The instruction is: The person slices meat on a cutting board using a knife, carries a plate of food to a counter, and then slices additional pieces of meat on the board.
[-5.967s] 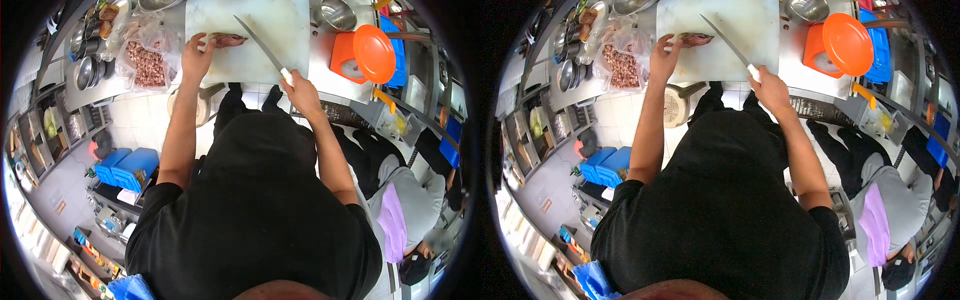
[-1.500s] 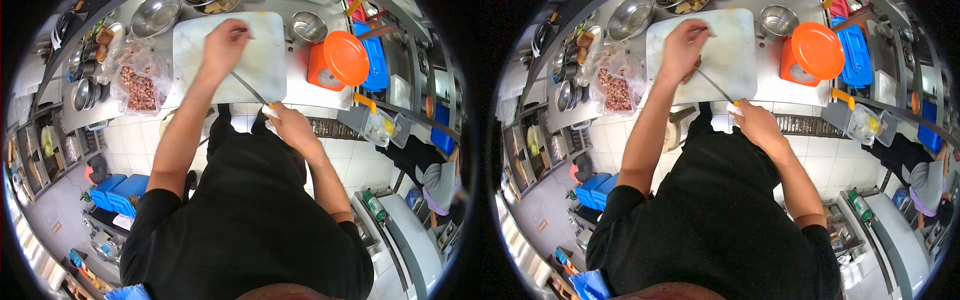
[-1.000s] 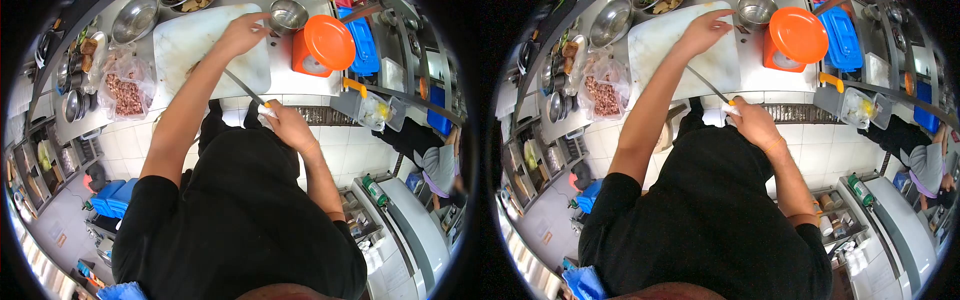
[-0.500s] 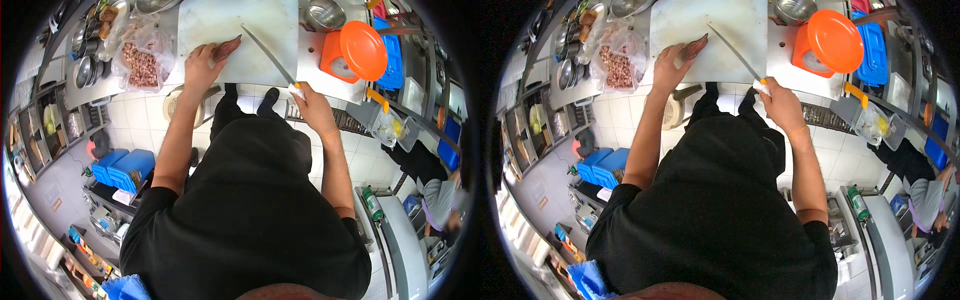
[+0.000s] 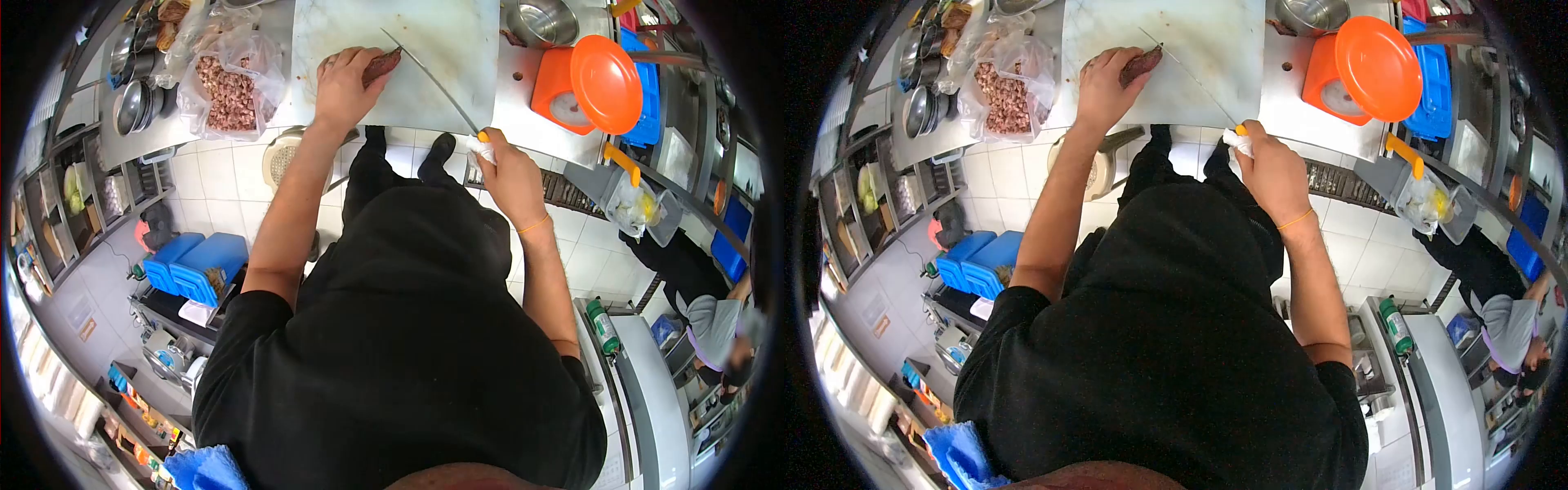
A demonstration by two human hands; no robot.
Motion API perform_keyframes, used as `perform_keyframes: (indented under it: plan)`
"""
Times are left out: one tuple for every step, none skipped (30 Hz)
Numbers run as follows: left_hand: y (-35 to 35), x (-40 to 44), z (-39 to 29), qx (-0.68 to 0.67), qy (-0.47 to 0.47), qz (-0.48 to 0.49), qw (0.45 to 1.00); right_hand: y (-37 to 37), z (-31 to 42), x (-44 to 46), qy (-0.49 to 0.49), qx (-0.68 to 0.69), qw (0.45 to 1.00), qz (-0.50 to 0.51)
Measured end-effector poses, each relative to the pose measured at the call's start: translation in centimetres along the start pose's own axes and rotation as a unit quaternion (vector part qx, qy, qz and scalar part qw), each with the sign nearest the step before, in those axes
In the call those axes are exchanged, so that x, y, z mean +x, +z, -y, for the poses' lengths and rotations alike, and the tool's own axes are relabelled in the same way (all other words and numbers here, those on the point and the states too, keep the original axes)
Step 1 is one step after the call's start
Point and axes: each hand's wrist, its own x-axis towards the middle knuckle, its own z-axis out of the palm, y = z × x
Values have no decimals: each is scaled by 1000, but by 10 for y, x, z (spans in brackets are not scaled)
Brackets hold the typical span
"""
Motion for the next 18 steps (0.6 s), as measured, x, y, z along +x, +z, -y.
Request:
perform_keyframes:
  plan:
    - [4, 3, -1, -14, 14, -8, 1000, -1, 3, -2, -2, -12, 1000, -3]
    - [8, 6, -1, -14, 11, 5, 1000, -2, 7, -2, 1, -28, 1000, -1]
    - [13, 9, -1, -14, 9, 17, 1000, -3, 10, -3, 5, -43, 999, 1]
    - [18, 12, 0, -15, 7, 29, 999, -6, 13, -3, 9, -59, 998, 1]
    - [23, 13, 2, -39, 3, 22, 999, -8, 15, -4, 5, -70, 998, -1]
    - [27, 14, 3, -62, -1, 15, 998, -11, 16, -5, 1, -81, 997, -3]
    - [32, 13, 5, -86, -4, 9, 996, -13, 17, -5, -2, -91, 996, -5]
    - [36, 12, 7, -89, 8, -5, 996, -16, 18, -5, 0, -92, 996, 3]
    - [38, 10, 6, -91, 19, -17, 995, -20, 18, -5, 2, -92, 996, 11]
    - [40, 10, 6, -94, 30, -31, 995, -21, 19, -5, 3, -92, 996, 18]
    - [41, 10, 7, -90, 35, -35, 995, -21, 19, -5, 8, -93, 995, 22]
    - [42, 10, 7, -85, 40, -39, 995, -21, 21, -4, 12, -94, 995, 25]
    - [42, 9, 6, -81, 44, -43, 995, -21, 22, -4, 16, -94, 995, 30]
    - [43, 10, 7, -82, 50, -45, 994, -21, 25, -3, 20, -92, 995, 34]
    - [44, 10, 8, -83, 55, -47, 994, -23, 30, -2, 23, -89, 995, 39]
    - [43, 10, 9, -83, 61, -50, 993, -23, 33, 0, 26, -86, 995, 43]
    - [43, 10, 10, -82, 56, -45, 994, -21, 34, 3, 22, -87, 995, 47]
    - [42, 10, 10, -82, 52, -38, 995, -20, 34, 7, 20, -88, 995, 51]
